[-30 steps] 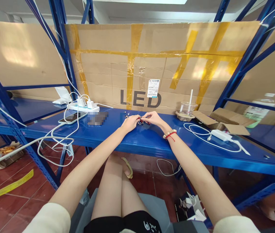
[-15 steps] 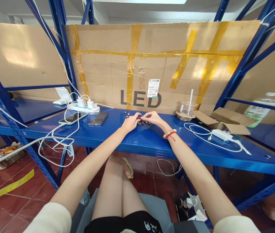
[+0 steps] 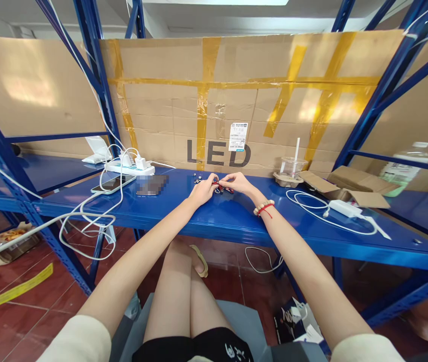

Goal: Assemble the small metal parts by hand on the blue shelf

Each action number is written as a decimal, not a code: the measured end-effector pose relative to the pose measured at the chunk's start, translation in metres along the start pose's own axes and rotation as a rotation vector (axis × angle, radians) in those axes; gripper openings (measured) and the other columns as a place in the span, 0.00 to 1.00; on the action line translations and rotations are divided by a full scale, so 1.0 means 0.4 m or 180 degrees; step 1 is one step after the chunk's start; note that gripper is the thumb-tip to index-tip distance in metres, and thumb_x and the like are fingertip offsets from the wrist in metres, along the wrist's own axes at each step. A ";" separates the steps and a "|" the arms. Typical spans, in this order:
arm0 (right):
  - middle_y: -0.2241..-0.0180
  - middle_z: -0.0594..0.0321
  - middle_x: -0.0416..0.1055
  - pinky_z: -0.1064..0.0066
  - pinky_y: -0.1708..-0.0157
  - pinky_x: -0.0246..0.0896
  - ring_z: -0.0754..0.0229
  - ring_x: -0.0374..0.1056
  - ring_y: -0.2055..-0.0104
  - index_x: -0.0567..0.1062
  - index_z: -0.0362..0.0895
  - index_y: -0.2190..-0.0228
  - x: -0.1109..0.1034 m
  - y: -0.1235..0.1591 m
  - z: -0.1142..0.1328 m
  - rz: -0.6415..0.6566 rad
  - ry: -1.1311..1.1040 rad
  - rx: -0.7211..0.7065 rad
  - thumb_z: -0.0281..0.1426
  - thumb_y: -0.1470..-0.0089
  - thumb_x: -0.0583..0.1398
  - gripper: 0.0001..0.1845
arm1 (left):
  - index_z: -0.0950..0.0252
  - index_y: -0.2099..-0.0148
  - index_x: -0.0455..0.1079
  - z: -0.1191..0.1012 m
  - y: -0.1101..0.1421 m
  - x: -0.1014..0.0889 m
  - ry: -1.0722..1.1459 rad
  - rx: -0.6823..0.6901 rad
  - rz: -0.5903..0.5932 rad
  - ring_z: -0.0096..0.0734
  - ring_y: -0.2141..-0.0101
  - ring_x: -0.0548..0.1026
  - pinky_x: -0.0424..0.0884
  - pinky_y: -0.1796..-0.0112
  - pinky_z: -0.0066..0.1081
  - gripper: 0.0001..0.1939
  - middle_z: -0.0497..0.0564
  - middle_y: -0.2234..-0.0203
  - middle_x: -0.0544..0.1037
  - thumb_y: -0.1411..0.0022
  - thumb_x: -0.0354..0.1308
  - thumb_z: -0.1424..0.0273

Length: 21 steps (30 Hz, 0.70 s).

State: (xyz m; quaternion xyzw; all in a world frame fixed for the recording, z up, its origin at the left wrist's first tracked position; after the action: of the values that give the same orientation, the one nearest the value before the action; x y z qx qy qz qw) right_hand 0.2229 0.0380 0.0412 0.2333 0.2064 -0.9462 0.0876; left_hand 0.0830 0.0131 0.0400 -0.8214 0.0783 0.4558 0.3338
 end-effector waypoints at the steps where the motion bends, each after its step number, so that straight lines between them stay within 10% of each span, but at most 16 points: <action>1: 0.85 0.65 0.65 0.77 0.84 0.50 0.71 0.54 0.84 0.76 0.37 0.75 0.000 0.000 -0.001 0.0002 0.0003 -0.0005 0.46 0.66 0.66 0.23 | 0.57 0.51 0.58 0.001 0.000 0.000 -0.0003 -0.0004 -0.0001 0.36 0.59 0.74 0.68 0.60 0.31 0.12 0.49 0.63 0.77 0.37 0.43 0.66; 21: 0.85 0.65 0.65 0.77 0.85 0.50 0.71 0.55 0.84 0.76 0.37 0.76 0.000 0.001 0.004 0.0012 0.0045 -0.0017 0.47 0.66 0.65 0.24 | 0.58 0.51 0.58 -0.001 0.000 0.002 -0.0012 -0.0037 0.0047 0.36 0.59 0.74 0.68 0.60 0.33 0.12 0.50 0.63 0.77 0.37 0.43 0.66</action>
State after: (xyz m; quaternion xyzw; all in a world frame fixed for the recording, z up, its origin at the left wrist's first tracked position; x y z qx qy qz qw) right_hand 0.2223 0.0371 0.0424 0.2401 0.2091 -0.9438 0.0885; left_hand 0.0836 0.0130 0.0394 -0.8219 0.0811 0.4602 0.3257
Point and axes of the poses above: each hand's wrist, its own y-axis away from the middle knuckle, its own x-axis out of the palm, z = x × y, the point moved 5 cm from there along -y, towards the middle knuckle
